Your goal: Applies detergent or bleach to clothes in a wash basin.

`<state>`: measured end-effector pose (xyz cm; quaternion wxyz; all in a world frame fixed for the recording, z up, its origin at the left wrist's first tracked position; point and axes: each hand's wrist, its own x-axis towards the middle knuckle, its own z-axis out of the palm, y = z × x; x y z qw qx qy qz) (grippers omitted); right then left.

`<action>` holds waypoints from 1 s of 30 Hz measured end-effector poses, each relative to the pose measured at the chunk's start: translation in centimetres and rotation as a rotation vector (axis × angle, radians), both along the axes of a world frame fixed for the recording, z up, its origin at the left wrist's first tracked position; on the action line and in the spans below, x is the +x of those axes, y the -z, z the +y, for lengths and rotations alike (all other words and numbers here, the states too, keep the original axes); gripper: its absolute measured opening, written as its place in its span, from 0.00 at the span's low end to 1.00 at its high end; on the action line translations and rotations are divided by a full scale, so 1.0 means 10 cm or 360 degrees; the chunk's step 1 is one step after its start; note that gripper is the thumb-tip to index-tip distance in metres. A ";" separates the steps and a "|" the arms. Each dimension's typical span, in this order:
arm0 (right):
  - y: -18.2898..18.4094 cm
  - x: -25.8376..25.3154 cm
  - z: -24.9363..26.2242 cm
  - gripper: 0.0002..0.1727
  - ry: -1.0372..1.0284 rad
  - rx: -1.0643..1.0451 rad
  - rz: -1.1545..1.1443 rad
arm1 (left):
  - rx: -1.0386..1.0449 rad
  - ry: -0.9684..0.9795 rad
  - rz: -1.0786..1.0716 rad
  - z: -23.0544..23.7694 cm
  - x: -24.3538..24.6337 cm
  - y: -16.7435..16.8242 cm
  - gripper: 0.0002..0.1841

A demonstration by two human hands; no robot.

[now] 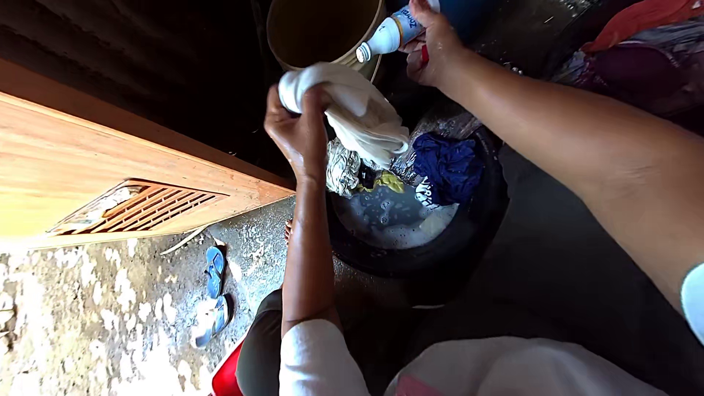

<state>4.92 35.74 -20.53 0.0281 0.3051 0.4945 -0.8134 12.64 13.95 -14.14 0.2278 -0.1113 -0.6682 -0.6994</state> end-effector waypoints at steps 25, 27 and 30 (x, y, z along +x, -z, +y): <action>0.25 0.18 -0.78 0.33 -0.0721 0.1369 0.0782 | -0.0088 -0.0580 -0.1395 -1.30 0.68 1.73 0.14; 0.25 0.09 -0.68 0.34 -0.0584 0.1317 0.0694 | -0.0111 -0.0539 -0.1343 -1.25 0.69 1.72 0.14; 0.21 0.05 -0.81 0.32 -0.0433 0.1205 0.0746 | -0.0109 -0.0563 -0.1302 -1.17 0.67 1.69 0.13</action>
